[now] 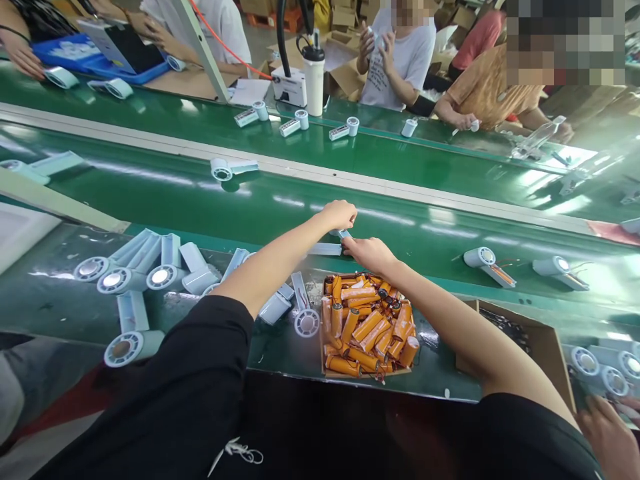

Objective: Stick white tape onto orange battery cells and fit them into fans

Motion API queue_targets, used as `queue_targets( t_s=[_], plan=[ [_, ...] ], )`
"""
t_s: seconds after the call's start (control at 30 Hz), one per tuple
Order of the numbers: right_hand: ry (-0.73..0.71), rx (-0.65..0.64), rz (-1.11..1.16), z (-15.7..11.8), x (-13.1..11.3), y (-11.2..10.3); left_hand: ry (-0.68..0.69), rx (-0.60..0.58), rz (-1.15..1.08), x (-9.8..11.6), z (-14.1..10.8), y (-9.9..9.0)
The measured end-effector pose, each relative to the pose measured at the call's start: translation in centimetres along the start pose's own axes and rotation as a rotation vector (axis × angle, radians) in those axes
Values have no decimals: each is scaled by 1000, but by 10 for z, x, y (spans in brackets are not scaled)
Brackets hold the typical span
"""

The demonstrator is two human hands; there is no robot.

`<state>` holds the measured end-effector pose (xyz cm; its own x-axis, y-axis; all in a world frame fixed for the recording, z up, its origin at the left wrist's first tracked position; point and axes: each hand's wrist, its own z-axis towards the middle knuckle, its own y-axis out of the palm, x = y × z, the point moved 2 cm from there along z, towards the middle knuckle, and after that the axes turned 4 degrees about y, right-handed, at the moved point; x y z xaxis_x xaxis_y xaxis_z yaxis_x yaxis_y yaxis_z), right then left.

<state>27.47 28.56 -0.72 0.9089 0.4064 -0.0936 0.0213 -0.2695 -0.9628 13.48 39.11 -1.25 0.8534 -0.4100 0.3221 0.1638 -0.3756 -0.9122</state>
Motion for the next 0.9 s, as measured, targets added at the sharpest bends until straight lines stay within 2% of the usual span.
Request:
queue_targets(
  t_s=[0.2, 0.33, 0.47, 0.53, 0.63, 0.77, 0.83, 0.9],
  plan=[
    [137, -12, -46, 18, 20, 6, -47, 42, -41, -1, -4, 4],
    [81, -74, -55, 36, 23, 8, -73, 68, -59, 4, -3, 7],
    [5, -84, -84, 38, 20, 4, -75, 84, -86, 15, -8, 5],
    [-33, -65, -97, 36, 19, 4, -58, 127, -94, 17, -28, 5],
    [-36, -27, -115, 34, 20, 5, -48, 206, -72, 9, -84, 14],
    [13, -8, -133, 25, 31, 1, -20, 80, -14, -5, -159, 30],
    [15, -15, -154, 17, 29, -7, 29, 56, -27, -2, -186, 25],
    [-36, -14, -187, 10, 7, -16, 54, 114, -65, 12, -216, 12]
  ],
)
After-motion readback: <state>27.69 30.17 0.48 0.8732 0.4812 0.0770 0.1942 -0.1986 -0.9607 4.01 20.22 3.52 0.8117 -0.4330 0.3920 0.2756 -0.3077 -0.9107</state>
